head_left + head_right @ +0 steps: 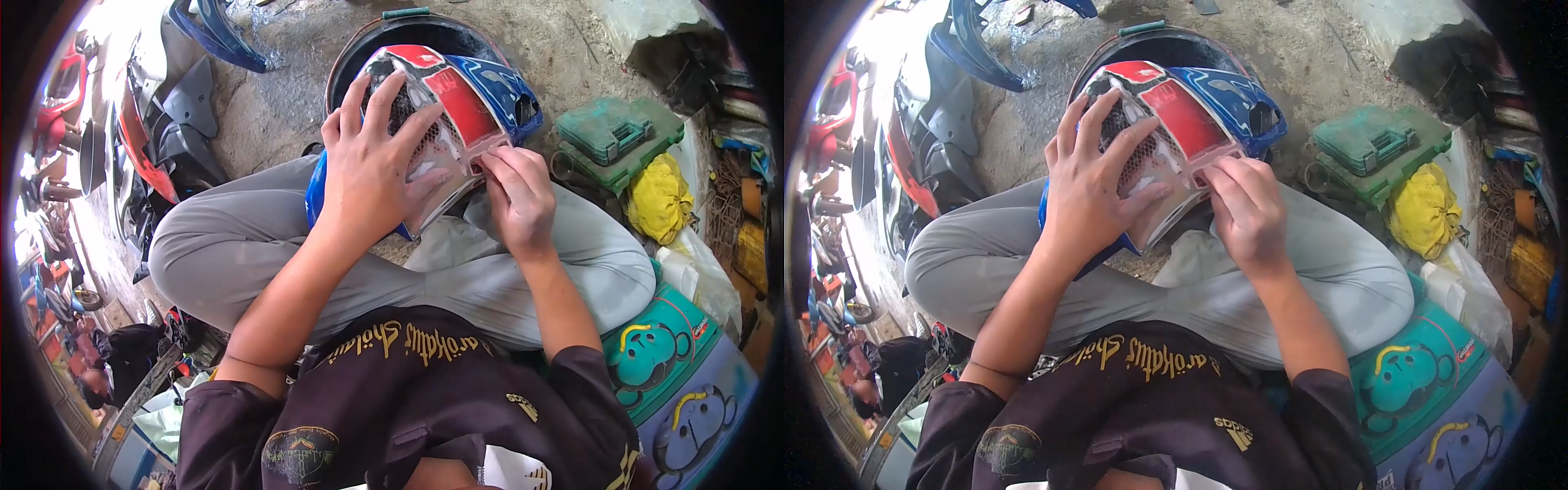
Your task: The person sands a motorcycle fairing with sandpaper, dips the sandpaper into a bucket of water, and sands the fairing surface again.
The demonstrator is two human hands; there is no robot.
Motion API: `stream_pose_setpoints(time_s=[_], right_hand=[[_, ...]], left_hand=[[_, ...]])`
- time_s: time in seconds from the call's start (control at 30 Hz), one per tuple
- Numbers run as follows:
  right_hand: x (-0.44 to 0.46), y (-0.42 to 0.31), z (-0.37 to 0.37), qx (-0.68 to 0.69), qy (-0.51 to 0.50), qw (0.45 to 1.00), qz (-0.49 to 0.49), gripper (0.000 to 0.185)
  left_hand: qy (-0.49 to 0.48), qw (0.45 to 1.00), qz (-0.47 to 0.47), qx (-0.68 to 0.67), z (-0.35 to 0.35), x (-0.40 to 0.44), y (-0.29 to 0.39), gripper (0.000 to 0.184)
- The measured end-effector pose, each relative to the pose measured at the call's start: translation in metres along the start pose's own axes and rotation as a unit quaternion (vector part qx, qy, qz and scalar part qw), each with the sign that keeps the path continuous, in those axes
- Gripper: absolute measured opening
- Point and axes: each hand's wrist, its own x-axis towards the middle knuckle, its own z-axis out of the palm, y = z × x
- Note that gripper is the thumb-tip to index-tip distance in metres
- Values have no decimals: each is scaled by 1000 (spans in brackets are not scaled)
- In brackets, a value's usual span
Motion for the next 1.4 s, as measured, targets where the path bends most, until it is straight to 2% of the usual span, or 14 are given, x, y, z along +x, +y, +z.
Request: stream_pose_setpoints(time_s=[0.2,0.33,0.47,0.53,0.57,0.7,0.83,0.93,0.97,1.07,1.13,1.23,1.27,1.4], right_hand=[[-2,-5,4,12,-28,999,-41,30],[-1,21,4,13,-1,1000,27,26],[-2,-5,1,10,-44,997,-57,26],[2,17,0,-19,-16,1000,-19,25],[0,29,2,27,-2,998,49,25],[-3,3,3,25,-34,998,-44,22],[-4,35,1,24,-22,999,41,34],[-2,-1,-1,15,-53,996,-76,25],[-4,2,-1,20,-63,995,-79,30],[-3,33,-1,12,-43,999,26,37],[5,22,-6,-36,-76,994,-64,40],[-4,20,-12,-28,-93,992,-82,41],[-7,36,-10,-47,-85,995,-5,31],[2,4,-5,-2,-84,990,-118,33]], left_hand=[[-1,1000,-1,5,2,0,2,76],[-17,1000,-6,17,0,-2,3,79],[-9,1000,5,18,2,-1,4,79],[-24,1000,13,12,-4,0,3,84],[-31,999,14,7,-8,0,2,85],[-47,999,13,1,-10,0,2,91],[-51,999,18,3,-13,-3,0,93],[-52,999,14,6,-10,-2,1,94],[-59,998,11,8,-11,-2,1,95],[-67,998,12,12,-12,-4,-1,97],[-64,998,12,12,-11,-2,0,97],[-68,998,12,12,-11,-3,3,97],[-68,998,14,11,-12,-3,2,96],[-69,997,19,14,-12,-5,0,96]])
